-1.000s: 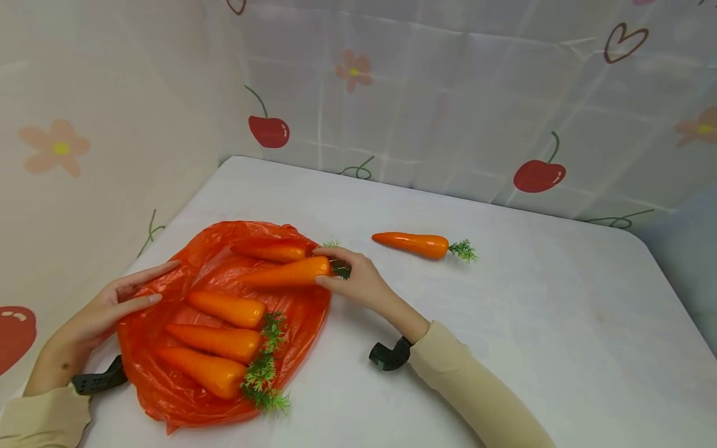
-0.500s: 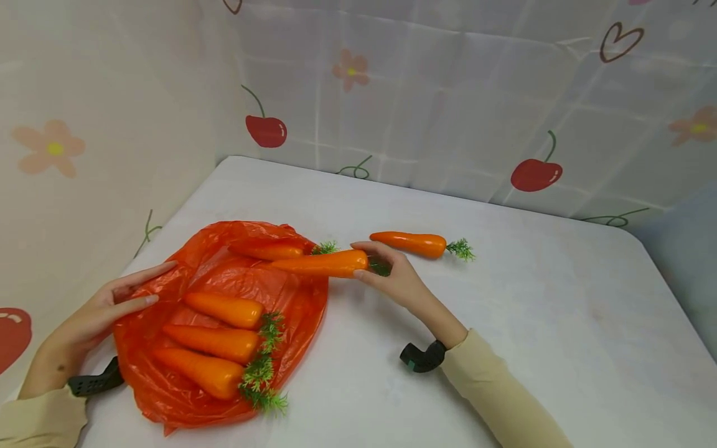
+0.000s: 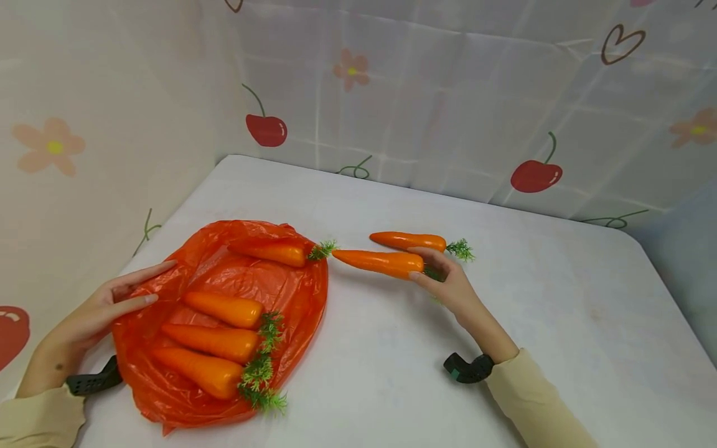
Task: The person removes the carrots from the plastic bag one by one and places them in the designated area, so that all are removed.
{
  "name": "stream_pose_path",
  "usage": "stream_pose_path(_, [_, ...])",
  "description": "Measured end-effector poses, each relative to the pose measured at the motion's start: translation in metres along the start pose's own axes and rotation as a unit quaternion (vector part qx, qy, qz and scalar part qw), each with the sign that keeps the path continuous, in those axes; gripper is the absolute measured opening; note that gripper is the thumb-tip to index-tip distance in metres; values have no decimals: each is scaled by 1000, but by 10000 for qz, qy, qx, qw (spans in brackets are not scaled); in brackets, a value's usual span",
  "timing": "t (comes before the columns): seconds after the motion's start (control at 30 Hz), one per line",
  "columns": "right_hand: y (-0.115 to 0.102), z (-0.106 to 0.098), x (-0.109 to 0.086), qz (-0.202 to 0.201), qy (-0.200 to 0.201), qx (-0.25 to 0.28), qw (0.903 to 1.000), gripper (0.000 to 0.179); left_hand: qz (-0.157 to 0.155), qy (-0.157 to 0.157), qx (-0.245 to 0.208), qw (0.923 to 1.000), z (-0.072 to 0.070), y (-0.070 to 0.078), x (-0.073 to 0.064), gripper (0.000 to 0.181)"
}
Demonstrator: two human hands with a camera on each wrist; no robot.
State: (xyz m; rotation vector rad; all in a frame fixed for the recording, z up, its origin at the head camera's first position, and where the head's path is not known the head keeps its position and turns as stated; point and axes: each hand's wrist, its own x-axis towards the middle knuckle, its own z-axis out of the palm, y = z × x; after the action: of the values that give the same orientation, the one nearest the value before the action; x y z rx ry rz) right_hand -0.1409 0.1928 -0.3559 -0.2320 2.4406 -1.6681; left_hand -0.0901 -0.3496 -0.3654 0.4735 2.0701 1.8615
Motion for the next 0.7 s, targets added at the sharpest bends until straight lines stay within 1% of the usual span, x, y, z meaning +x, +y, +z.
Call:
stream_pose_path(0.17, [14, -14, -8, 67, 94, -60, 9999, 50, 35, 11, 77, 10000, -1, 1, 0, 49])
stream_pose_path(0.37, [28, -25, -11, 160, 212, -82, 9996, 53, -52, 57, 116, 9999, 0, 0, 0, 49])
stream_pose_path(0.5, [35, -28, -9, 177, 167, -125, 9996, 54, -58, 18, 38, 10000, -1, 1, 0, 50])
stream_pose_path(0.7, [40, -35, -7, 116, 44, -452, 9989, 53, -42, -30, -75, 10000, -1, 0, 1, 50])
